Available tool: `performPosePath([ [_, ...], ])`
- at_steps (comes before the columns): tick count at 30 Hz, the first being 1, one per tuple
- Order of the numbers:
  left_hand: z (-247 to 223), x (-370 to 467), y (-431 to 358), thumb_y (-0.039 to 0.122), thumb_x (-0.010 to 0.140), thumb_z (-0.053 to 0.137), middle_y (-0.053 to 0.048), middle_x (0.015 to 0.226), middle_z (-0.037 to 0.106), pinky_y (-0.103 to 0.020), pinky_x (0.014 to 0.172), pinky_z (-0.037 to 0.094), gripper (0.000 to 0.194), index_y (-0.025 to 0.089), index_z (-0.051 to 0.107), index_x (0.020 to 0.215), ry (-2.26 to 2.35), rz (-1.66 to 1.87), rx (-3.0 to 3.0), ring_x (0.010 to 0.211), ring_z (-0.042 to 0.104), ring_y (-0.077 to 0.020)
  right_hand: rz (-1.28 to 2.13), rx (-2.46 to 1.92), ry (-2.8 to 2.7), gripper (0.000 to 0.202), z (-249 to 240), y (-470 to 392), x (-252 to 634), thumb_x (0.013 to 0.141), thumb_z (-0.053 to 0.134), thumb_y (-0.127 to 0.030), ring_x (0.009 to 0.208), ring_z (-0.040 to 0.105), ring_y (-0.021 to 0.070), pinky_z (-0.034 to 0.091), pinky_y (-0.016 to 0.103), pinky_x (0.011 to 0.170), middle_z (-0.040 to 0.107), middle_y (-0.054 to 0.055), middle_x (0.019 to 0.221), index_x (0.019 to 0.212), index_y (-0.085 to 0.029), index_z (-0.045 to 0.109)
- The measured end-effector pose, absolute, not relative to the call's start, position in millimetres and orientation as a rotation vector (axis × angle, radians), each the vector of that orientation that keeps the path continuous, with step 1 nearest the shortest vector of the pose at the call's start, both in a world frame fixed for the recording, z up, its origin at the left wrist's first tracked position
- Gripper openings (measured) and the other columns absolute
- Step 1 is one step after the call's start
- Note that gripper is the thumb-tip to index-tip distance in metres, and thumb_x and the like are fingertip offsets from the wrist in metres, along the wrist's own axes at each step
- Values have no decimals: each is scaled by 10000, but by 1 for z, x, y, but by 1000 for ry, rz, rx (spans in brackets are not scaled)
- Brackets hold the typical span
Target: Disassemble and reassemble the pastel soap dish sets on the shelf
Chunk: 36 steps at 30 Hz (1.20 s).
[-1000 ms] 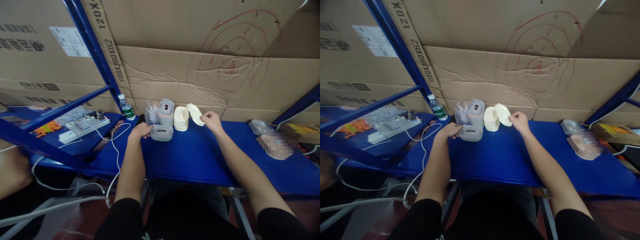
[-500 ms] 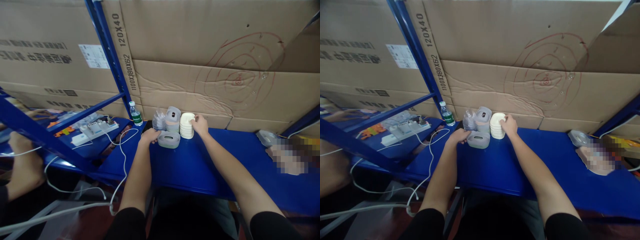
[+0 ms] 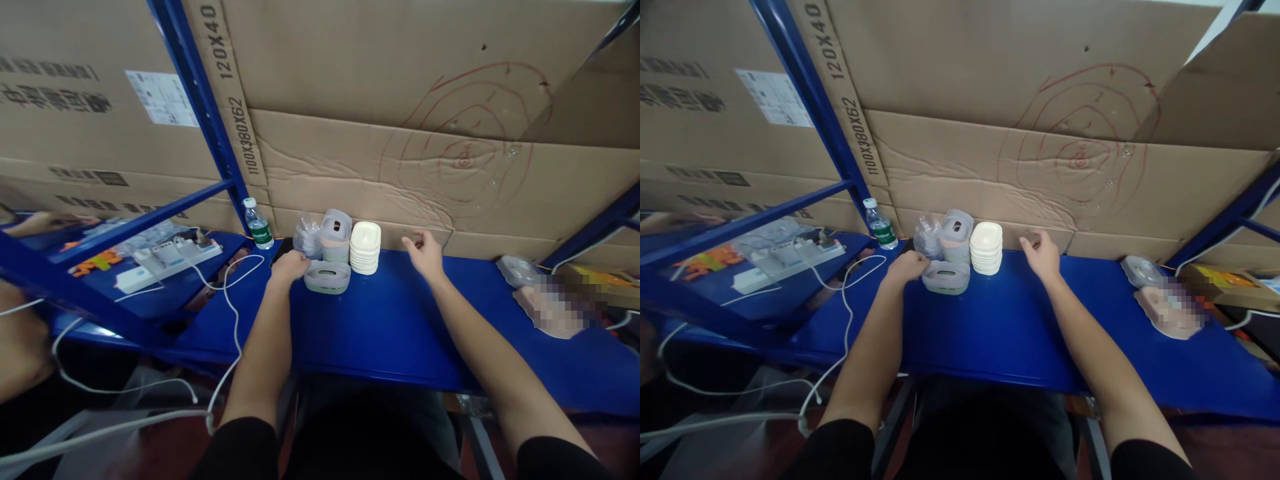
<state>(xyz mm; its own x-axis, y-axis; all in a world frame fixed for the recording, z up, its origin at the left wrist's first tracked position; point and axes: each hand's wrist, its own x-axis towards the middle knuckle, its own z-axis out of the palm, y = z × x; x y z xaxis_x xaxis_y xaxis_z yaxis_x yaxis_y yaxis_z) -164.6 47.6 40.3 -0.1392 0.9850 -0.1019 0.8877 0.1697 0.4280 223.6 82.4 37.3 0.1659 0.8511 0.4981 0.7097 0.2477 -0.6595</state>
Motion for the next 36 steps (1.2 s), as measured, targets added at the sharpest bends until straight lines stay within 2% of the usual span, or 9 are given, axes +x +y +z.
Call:
performPosePath([
  [4, 44, -163, 47, 507, 890, 556, -136, 974, 782, -317, 789, 514, 334, 236, 744, 839, 2182, 392, 1847, 1037, 729, -321, 26, -1604, -1572, 717, 35, 62, 304, 857, 611, -643, 959, 689, 306, 531, 433, 883, 727, 188, 1163, 1350, -124, 595],
  [9, 51, -162, 44, 647, 927, 481, -145, 965, 774, -323, 729, 495, 495, 233, 718, 798, 2290, 452, 1862, 991, 717, -335, -390, -1998, -1478, 729, 34, 14, 413, 875, 578, -624, 1247, 574, 434, 413, 552, 1037, 650, 297, 1309, 1376, -95, 597],
  [15, 61, -136, 28, 554, 957, 494, -89, 902, 766, -326, 791, 497, 416, 212, 728, 910, 2280, 1202, 1924, 917, 709, -275, -392, -2485, -1325, 770, 15, -31, 467, 826, 659, -650, 1255, 562, 522, 376, 656, 985, 600, 387, 1344, 1326, -65, 636],
  [18, 58, -111, 21, 509, 981, 469, -84, 917, 773, -318, 861, 496, 418, 198, 747, 955, 2123, 1302, 2114, 926, 712, -252, -376, -2547, -1469, 781, 5, -39, 438, 817, 703, -614, 1267, 572, 522, 410, 640, 990, 605, 371, 1355, 1351, -51, 616],
  [21, 52, -82, 13, 479, 993, 464, -104, 981, 787, -332, 895, 490, 422, 191, 771, 974, 1943, 1100, 2346, 969, 711, -264, -361, -2310, -1816, 707, 8, -45, 392, 849, 701, -601, 1263, 595, 465, 387, 625, 1067, 648, 270, 1363, 1391, -155, 614],
  [26, 36, -38, 3, 469, 1011, 508, -99, 1025, 791, -345, 938, 498, 382, 203, 780, 1004, 1523, 736, 2605, 991, 711, -259, -82, -2072, -2100, 928, 24, -39, 345, 706, 827, -681, 1287, 568, 486, 415, 645, 1064, 556, 202, 1510, 1514, -317, 552],
  [29, 22, -24, 2, 488, 1007, 559, -109, 1177, 765, -346, 950, 525, 382, 192, 745, 1160, 1317, 802, 2651, 1054, 713, -250, 186, -1824, -2279, 888, 25, -25, 331, 738, 828, -605, 1315, 577, 429, 464, 564, 1068, 586, 156, 1494, 1522, -307, 535],
  [32, 8, -19, 4, 550, 934, 676, -119, 1420, 659, -365, 979, 552, 558, 214, 637, 1379, 1169, 780, 2681, 1210, 679, -275, 346, -1539, -2397, 938, 21, -11, 312, 695, 870, -560, 1415, 517, 398, 448, 532, 1124, 523, 142, 1573, 1518, -273, 522],
  [36, -2, -20, 7, 550, 938, 673, -129, 1548, 566, -412, 1055, 542, 674, 236, 516, 1513, 1129, 599, 2670, 1336, 623, -306, 559, -1250, -2480, 926, 28, 4, 284, 645, 902, -474, 1319, 602, 358, 467, 514, 1115, 635, 107, 1452, 1484, -275, 564],
])
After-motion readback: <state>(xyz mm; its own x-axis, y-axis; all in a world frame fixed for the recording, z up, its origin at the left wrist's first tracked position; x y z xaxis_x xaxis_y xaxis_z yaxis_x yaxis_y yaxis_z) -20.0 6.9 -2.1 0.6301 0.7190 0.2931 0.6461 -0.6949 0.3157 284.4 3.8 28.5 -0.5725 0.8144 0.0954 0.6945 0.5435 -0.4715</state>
